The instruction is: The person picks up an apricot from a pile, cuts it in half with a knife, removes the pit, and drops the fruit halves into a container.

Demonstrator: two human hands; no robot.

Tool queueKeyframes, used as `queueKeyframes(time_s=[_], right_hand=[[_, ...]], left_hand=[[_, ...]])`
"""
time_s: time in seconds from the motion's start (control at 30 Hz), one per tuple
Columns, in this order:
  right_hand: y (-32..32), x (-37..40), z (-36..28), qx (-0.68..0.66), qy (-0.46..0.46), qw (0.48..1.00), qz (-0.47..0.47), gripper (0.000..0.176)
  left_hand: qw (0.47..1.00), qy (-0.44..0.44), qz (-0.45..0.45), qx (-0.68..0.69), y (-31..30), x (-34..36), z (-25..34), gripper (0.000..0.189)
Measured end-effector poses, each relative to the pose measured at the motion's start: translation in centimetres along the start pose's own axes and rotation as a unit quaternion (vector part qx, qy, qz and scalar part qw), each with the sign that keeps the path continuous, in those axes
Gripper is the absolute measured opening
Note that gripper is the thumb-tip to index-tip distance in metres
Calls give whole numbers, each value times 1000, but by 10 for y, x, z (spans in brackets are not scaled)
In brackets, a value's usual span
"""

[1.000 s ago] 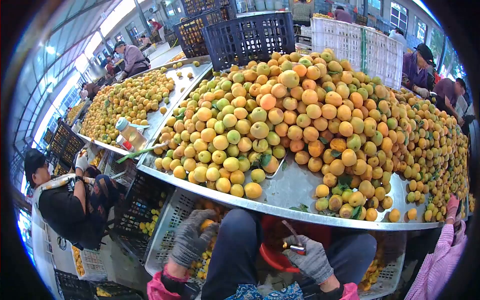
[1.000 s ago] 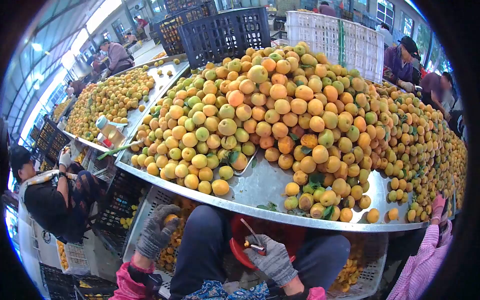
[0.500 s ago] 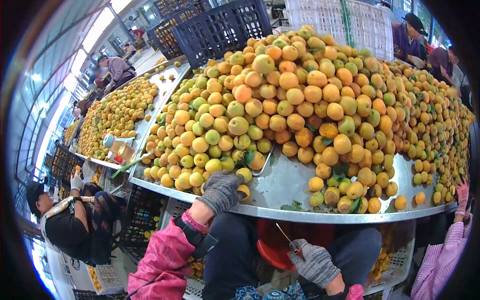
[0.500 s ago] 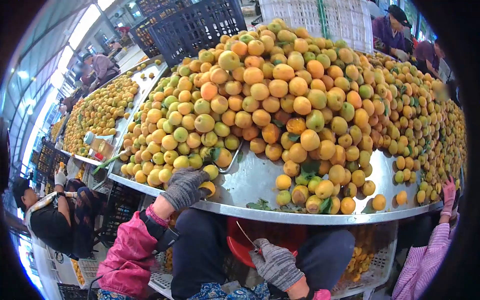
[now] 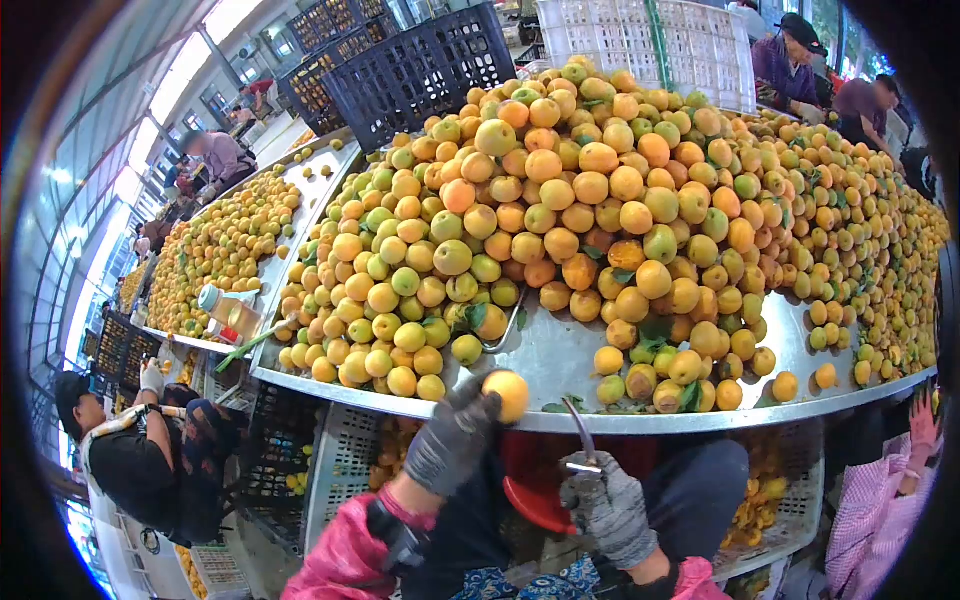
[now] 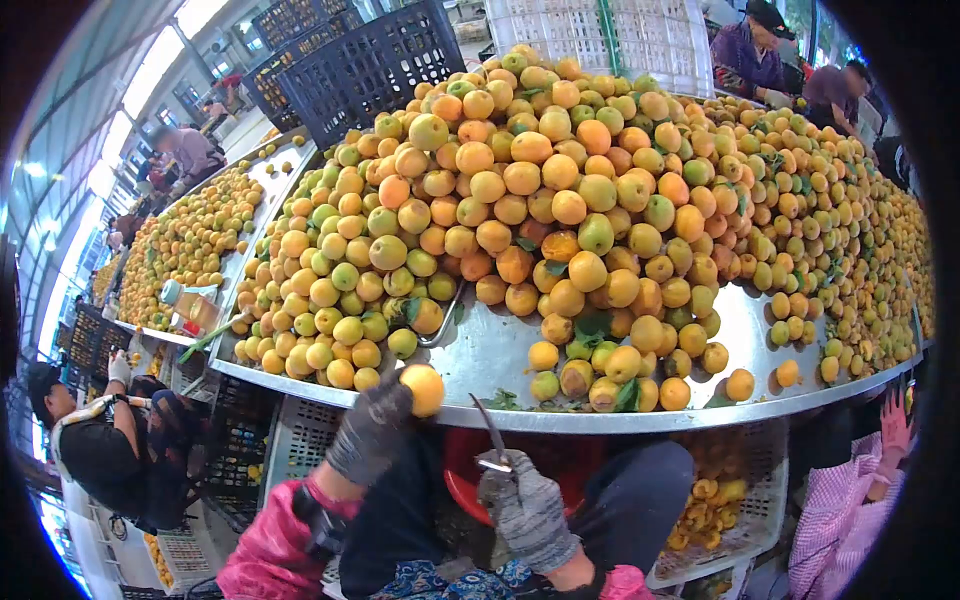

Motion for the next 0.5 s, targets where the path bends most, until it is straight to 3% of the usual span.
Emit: queueKeyframes(time_s=[0.03, 0.1, 0.17, 0.27, 0.33, 0.5], right_hand=[[5, -1, 0, 6, 1, 1000, 3, 27], [14, -2, 1, 63, 9, 998, 4, 26], [17, 1, 8, 140, -7, 989, 37, 28], [20, 6, 10, 148, -58, 985, 74, 33], [21, 11, 14, 173, -105, 977, 73, 38], [26, 19, 26, 193, -66, 979, 24, 38]], left_hand=[[999, -2, 17, -46, 23, 13, 11, 43], [999, 4, 0, 55, 47, 19, -30, 50], [990, 10, 17, 139, 76, 26, -27, 52], [894, 4, 29, 447, 98, 41, -37, 52], [894, 23, 40, 446, 99, 45, -32, 52], [912, 56, 39, 405, 95, 56, -17, 55]])
Point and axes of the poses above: each hand's wrist, its own x-axis away from the middle knuckle, its own y-axis out of the palm, z = x × y, the point moved 2 cm from there along -x, towards the middle knuckle, and after that the axes turned 12 degrees about -z, right-handed, at the moved point
